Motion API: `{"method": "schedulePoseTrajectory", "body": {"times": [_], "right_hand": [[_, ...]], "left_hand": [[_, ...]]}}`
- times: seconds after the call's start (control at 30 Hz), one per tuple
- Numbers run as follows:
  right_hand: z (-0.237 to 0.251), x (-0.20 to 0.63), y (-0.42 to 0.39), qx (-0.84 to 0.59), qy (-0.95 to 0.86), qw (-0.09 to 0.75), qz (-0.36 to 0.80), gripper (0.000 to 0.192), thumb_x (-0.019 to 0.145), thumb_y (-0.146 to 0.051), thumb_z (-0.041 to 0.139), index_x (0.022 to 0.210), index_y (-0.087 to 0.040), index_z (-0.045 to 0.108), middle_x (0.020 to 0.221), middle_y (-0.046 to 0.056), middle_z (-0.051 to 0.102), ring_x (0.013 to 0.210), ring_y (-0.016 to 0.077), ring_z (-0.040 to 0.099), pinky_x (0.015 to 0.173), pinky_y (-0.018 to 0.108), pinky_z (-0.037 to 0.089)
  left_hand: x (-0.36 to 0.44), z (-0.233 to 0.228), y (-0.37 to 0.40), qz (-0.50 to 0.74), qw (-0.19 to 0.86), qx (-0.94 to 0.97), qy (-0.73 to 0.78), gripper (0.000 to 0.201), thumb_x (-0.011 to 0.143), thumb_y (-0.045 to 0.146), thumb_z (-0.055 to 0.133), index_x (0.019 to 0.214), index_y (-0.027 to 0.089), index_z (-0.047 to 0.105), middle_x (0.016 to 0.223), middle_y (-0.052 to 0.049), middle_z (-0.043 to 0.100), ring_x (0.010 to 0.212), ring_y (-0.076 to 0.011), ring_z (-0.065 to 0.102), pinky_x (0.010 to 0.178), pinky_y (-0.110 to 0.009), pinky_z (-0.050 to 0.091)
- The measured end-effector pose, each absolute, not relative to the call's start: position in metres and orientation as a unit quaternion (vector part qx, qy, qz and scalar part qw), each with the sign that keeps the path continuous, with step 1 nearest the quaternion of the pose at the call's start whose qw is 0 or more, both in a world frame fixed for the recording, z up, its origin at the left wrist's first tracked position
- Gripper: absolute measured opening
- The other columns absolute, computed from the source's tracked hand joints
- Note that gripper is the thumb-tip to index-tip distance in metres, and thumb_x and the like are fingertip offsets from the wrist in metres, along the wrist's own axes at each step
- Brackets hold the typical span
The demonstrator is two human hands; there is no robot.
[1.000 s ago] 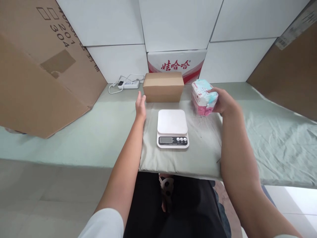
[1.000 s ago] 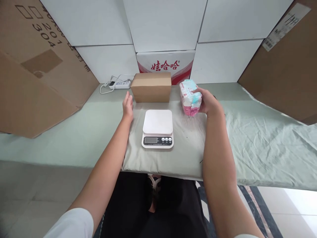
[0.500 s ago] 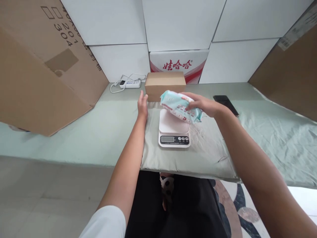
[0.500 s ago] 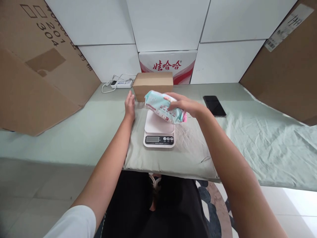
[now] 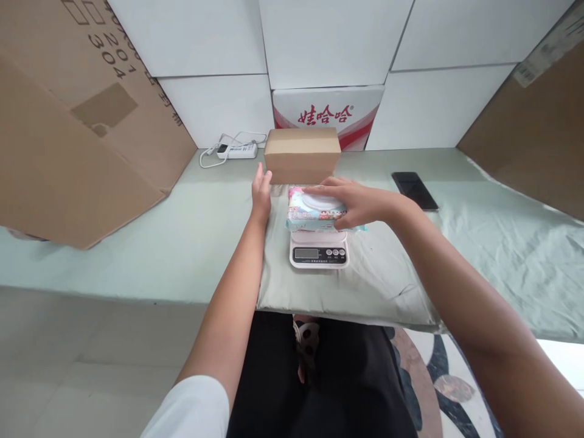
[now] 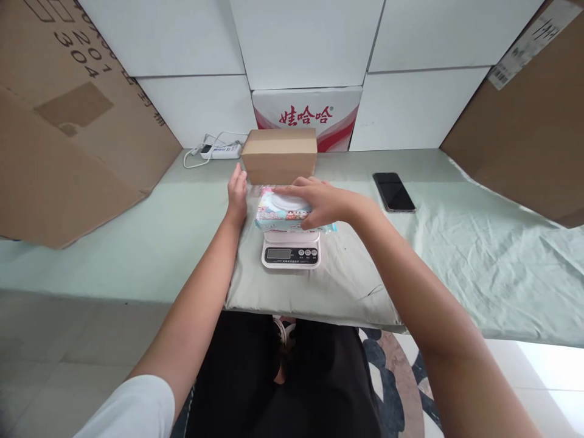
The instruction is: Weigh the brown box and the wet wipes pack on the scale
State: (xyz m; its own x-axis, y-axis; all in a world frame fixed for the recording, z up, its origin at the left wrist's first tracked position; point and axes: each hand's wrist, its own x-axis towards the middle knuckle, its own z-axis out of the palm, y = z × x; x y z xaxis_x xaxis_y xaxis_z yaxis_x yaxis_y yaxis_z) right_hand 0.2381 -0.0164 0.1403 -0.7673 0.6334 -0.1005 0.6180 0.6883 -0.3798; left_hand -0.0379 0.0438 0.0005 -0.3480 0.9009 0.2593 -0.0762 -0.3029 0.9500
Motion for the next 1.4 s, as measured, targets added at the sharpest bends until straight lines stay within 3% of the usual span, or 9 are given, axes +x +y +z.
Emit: {"method": "schedulePoseTrajectory", "body": {"times": [0.1,0.27,0.5,0.7,1.1,1.4], "right_hand": [[0.139,0.237,-0.015,-0.33,-0.925,0.015,0.19,0.107,0.072,-0.029,0.076,0.169,-0.051,0.039,0.148,0.006,0.059,0.143,0.0441,0.05,0.122,0.066,0.04],[0.138,0.246,-0.022,-0.34,-0.917,0.046,0.206,0.104,0.079,-0.042,0.079,0.17,-0.057,0.031,0.171,0.0,0.044,0.156,0.0456,0.039,0.128,0.07,0.033],[0.141,0.249,-0.037,-0.364,-0.903,0.068,0.217,0.091,0.085,-0.058,0.079,0.169,-0.046,0.045,0.177,0.004,0.041,0.162,0.0468,0.037,0.133,0.069,0.023],[0.14,0.248,-0.036,-0.367,-0.901,0.069,0.218,0.085,0.086,-0.059,0.079,0.165,-0.048,0.05,0.179,0.003,0.039,0.165,0.0456,0.035,0.133,0.068,0.028],[0.142,0.242,-0.037,-0.366,-0.897,0.087,0.233,0.082,0.087,-0.052,0.077,0.165,-0.043,0.052,0.17,0.007,0.049,0.152,0.0432,0.05,0.127,0.063,0.04],[0.14,0.232,-0.036,-0.371,-0.901,0.082,0.207,0.087,0.083,-0.046,0.078,0.166,-0.043,0.05,0.157,0.008,0.057,0.141,0.0421,0.056,0.121,0.058,0.044]], "left_hand": [[-0.038,0.0,0.043,0.673,0.357,0.449,0.467,0.077,0.103,0.052,0.059,0.171,0.024,0.039,0.184,-0.004,0.03,0.172,-0.0213,0.026,0.138,-0.033,0.026],[-0.039,-0.001,0.045,0.671,0.356,0.444,0.475,0.077,0.102,0.054,0.059,0.171,0.026,0.039,0.184,-0.003,0.03,0.172,-0.0219,0.025,0.139,-0.034,0.025],[-0.038,0.0,0.045,0.673,0.358,0.442,0.474,0.079,0.103,0.052,0.059,0.172,0.021,0.038,0.184,-0.005,0.03,0.172,-0.0225,0.026,0.139,-0.032,0.025],[-0.038,0.001,0.041,0.67,0.359,0.45,0.469,0.085,0.101,0.06,0.062,0.173,0.022,0.037,0.184,-0.006,0.03,0.172,-0.0257,0.024,0.139,-0.035,0.024],[-0.038,0.001,0.044,0.67,0.362,0.449,0.467,0.073,0.104,0.049,0.057,0.171,0.028,0.039,0.182,-0.001,0.034,0.171,-0.0209,0.03,0.139,-0.035,0.025],[-0.037,0.004,0.044,0.675,0.367,0.448,0.457,0.074,0.103,0.053,0.061,0.169,0.026,0.044,0.181,-0.003,0.039,0.171,-0.0239,0.031,0.139,-0.035,0.026]]}}
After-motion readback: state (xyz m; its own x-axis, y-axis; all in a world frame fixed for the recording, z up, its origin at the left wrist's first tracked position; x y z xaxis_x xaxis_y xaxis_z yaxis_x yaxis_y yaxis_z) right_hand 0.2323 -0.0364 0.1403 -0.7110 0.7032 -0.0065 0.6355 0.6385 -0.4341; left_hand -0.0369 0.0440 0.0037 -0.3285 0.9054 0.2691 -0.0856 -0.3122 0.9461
